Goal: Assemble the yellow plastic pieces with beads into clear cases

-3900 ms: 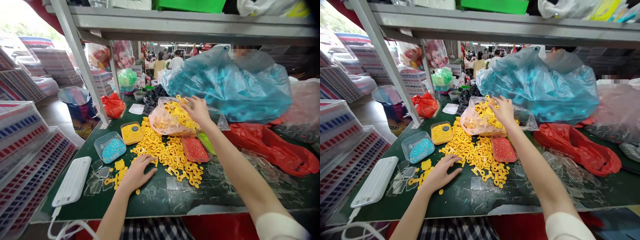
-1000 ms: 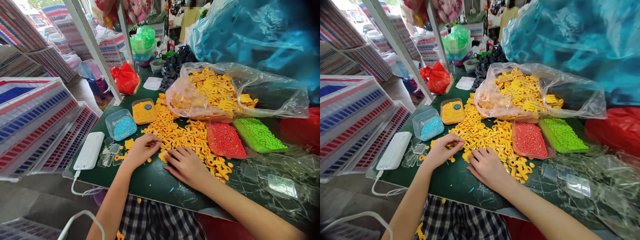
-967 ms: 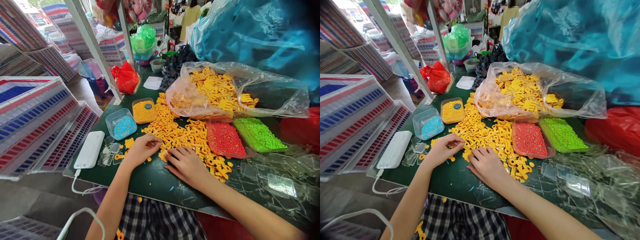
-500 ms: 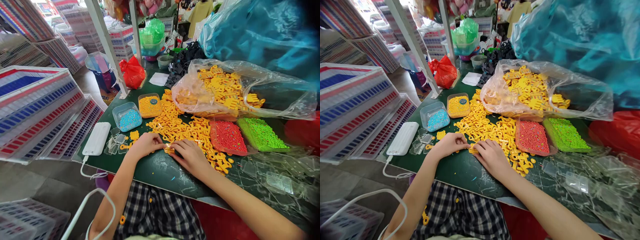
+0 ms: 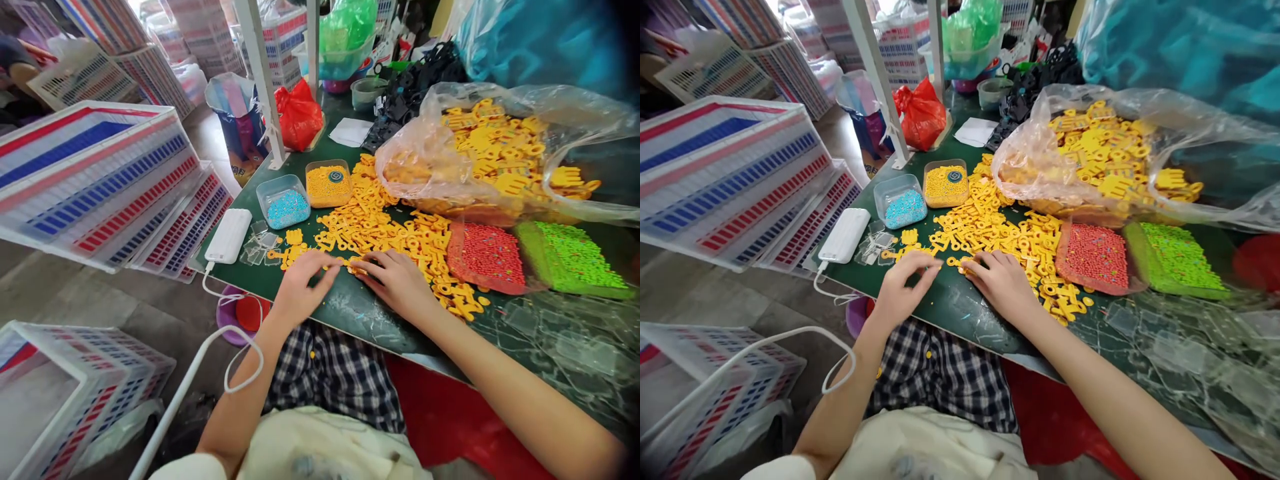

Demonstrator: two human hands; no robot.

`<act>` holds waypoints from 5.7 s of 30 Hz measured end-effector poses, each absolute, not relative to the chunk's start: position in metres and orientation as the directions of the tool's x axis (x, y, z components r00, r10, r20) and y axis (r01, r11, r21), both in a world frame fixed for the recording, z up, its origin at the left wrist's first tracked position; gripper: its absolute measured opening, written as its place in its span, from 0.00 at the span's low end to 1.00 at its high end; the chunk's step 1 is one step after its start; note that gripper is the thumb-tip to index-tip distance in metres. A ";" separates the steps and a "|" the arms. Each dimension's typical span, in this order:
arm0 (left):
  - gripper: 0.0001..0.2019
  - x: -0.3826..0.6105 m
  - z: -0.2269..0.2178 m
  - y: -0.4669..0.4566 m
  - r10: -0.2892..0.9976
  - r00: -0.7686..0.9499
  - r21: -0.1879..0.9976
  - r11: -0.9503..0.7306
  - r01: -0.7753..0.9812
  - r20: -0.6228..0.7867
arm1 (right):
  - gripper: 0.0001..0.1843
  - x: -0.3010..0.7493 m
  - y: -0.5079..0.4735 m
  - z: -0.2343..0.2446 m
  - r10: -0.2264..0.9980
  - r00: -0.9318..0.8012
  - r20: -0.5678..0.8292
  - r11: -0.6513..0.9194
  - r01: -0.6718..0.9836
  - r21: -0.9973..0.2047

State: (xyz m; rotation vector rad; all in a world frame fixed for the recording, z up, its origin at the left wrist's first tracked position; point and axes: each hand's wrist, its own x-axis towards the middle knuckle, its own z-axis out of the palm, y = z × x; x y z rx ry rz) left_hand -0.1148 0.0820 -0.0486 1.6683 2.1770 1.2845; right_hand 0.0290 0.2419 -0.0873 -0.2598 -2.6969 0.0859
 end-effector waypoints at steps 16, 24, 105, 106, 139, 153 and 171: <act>0.19 -0.064 -0.186 -0.091 0.472 -0.881 0.683 0.631 0.369 0.040 | 0.16 0.032 0.243 -0.090 0.162 -0.900 0.405 0.986 0.166 -0.024; 0.19 -0.088 -0.162 -0.067 0.556 -0.828 0.682 0.577 0.450 0.076 | 0.16 0.032 0.242 -0.088 0.170 -0.902 0.396 0.983 0.182 -0.008; 0.07 -0.151 -0.056 0.153 0.984 -0.180 0.351 0.166 0.922 0.008 | 0.09 0.032 0.261 -0.070 0.277 -0.910 0.307 0.946 0.202 -0.254; 0.07 -0.150 -0.056 0.154 0.984 -0.180 0.353 0.167 0.920 0.004 | 0.08 0.031 0.259 -0.071 0.286 -0.906 0.311 0.944 0.211 -0.253; 0.08 -0.287 0.012 0.178 0.764 -0.619 -0.024 0.626 0.780 -0.184 | 0.07 0.028 0.252 -0.088 0.204 -0.826 0.526 0.972 0.235 -0.009; 0.09 -0.299 -0.003 0.172 0.806 -0.576 -0.063 0.573 0.817 -0.140 | 0.09 0.028 0.253 -0.086 0.253 -0.838 0.484 0.963 0.264 -0.047; 0.11 -0.156 -0.033 0.178 0.984 0.150 0.304 -0.172 0.937 0.095 | 0.03 0.027 0.254 -0.082 0.387 -0.828 0.407 0.882 0.203 -0.425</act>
